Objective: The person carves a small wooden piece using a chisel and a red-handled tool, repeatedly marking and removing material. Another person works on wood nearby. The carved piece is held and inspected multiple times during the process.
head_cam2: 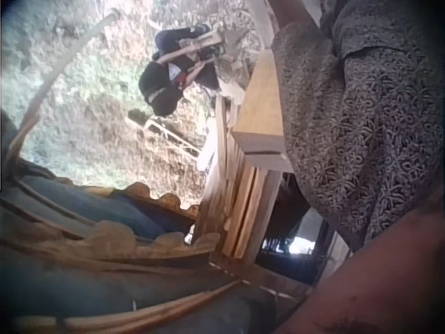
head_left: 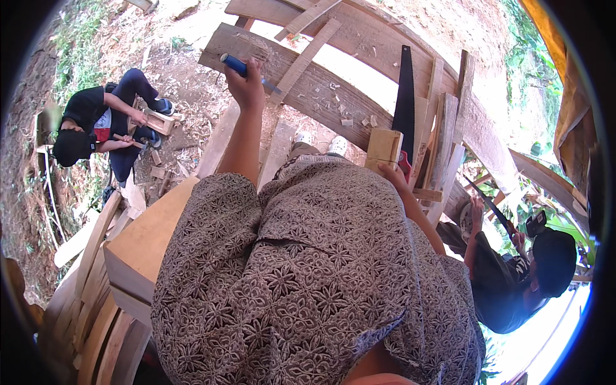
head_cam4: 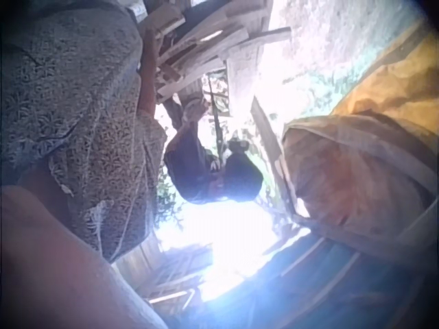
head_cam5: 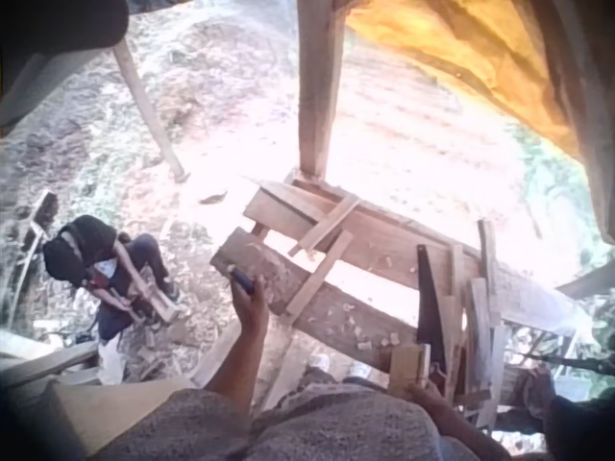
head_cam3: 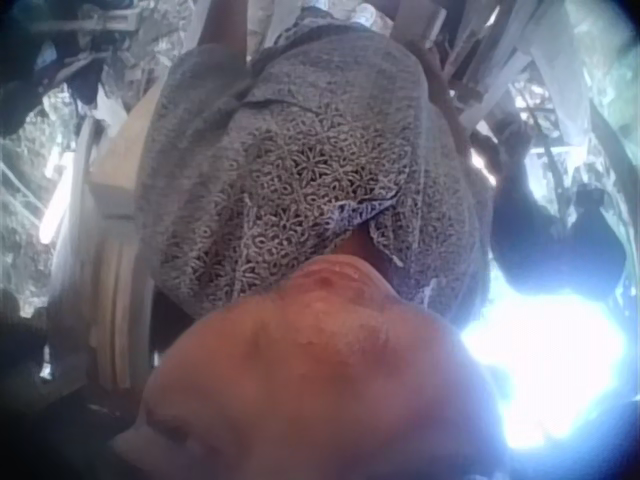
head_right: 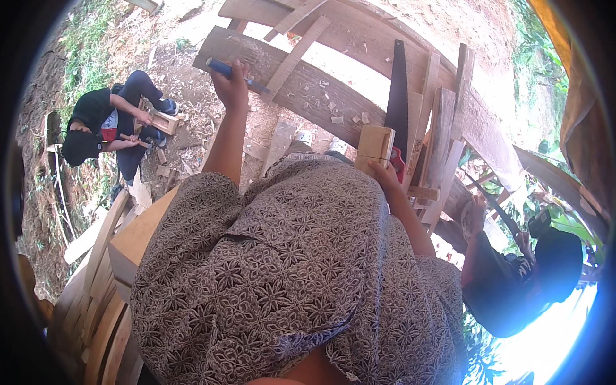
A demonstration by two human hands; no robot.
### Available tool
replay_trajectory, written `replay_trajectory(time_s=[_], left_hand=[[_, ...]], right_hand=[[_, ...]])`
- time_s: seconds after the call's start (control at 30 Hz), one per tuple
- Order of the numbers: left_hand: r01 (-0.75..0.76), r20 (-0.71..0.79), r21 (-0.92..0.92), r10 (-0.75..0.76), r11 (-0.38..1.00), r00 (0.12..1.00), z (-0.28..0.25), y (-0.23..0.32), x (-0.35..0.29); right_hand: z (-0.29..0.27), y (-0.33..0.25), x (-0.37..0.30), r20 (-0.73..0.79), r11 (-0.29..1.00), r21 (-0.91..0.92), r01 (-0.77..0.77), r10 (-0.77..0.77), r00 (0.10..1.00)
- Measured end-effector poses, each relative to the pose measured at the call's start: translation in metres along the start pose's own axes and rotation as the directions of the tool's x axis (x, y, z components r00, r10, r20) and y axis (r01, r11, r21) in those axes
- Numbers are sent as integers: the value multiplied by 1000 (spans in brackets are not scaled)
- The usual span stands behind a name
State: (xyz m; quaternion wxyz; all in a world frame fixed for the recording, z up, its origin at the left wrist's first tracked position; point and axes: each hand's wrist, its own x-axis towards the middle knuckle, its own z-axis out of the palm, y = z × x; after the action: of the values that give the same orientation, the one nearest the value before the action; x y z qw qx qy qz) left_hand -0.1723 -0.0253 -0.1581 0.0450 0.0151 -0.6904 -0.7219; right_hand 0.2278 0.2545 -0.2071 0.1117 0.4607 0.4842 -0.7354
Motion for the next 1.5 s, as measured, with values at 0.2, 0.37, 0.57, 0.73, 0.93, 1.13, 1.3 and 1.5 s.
replay_trajectory(time_s=[0.2,0.37,0.57,0.73,0.93,1.13,1.3,1.5], left_hand=[[79,-135,1,-78,997,988,7,1,7],[25,-146,37,-19,999,989,20,7,-7],[-46,-122,520,127,853,984,3,11,-16],[-133,11,631,163,764,987,0,15,-33],[-214,85,676,214,705,973,-25,21,-28],[-290,63,607,319,740,946,-28,14,-35],[-285,33,618,338,733,941,-32,8,-35],[-272,24,587,320,762,947,-29,18,-40]], right_hand=[[-5,7,4,32,996,70,-47,44,998],[-9,0,2,70,999,13,-45,44,997],[7,-11,-4,106,996,-59,-62,68,992],[15,-29,-16,115,991,-109,-77,90,989],[50,-1,-1,203,998,51,-44,33,979],[53,-8,7,288,996,58,-72,52,956],[49,-13,7,333,993,97,-71,35,942],[50,-9,6,317,991,110,-73,35,948]])
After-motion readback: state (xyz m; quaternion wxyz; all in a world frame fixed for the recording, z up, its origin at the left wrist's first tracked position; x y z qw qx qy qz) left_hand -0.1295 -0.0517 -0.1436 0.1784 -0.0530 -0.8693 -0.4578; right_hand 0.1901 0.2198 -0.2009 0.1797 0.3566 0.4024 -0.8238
